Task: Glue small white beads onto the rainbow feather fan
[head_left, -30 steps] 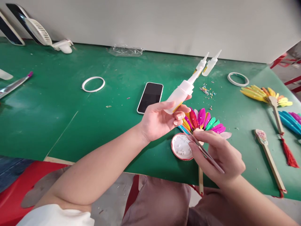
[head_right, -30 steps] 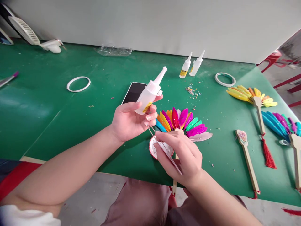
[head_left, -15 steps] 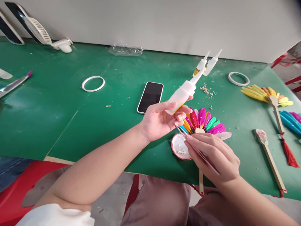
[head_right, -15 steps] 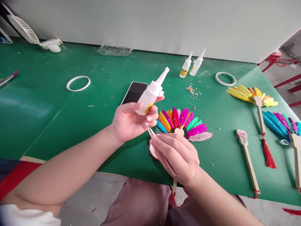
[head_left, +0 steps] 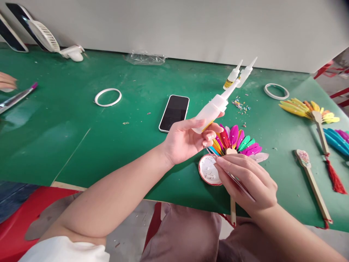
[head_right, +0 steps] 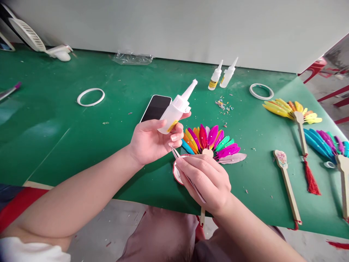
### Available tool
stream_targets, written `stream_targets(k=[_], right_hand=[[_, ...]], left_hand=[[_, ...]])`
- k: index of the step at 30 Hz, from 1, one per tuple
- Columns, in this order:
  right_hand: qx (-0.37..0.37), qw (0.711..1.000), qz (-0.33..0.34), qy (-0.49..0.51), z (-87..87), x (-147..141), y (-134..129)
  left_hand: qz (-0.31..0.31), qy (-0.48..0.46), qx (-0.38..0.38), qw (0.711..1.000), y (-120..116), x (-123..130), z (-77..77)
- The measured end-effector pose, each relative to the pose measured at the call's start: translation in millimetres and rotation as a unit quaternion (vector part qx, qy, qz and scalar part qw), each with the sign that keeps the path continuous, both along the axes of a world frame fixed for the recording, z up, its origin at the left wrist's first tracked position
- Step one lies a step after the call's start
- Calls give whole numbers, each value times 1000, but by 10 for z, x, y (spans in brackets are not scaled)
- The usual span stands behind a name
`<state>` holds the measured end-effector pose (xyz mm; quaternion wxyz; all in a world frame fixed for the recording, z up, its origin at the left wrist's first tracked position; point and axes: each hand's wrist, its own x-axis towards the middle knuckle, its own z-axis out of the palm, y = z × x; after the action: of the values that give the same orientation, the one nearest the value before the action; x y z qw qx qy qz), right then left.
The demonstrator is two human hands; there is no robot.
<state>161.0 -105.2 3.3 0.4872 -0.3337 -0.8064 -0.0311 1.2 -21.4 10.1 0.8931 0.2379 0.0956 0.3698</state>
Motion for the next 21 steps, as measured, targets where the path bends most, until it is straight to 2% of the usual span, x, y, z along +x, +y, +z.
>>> stream_targets(k=[21], right_hand=[[12, 1000, 0, 2, -2, -2, 29]], left_hand=[[10, 23, -12, 1000, -3, 4, 14]])
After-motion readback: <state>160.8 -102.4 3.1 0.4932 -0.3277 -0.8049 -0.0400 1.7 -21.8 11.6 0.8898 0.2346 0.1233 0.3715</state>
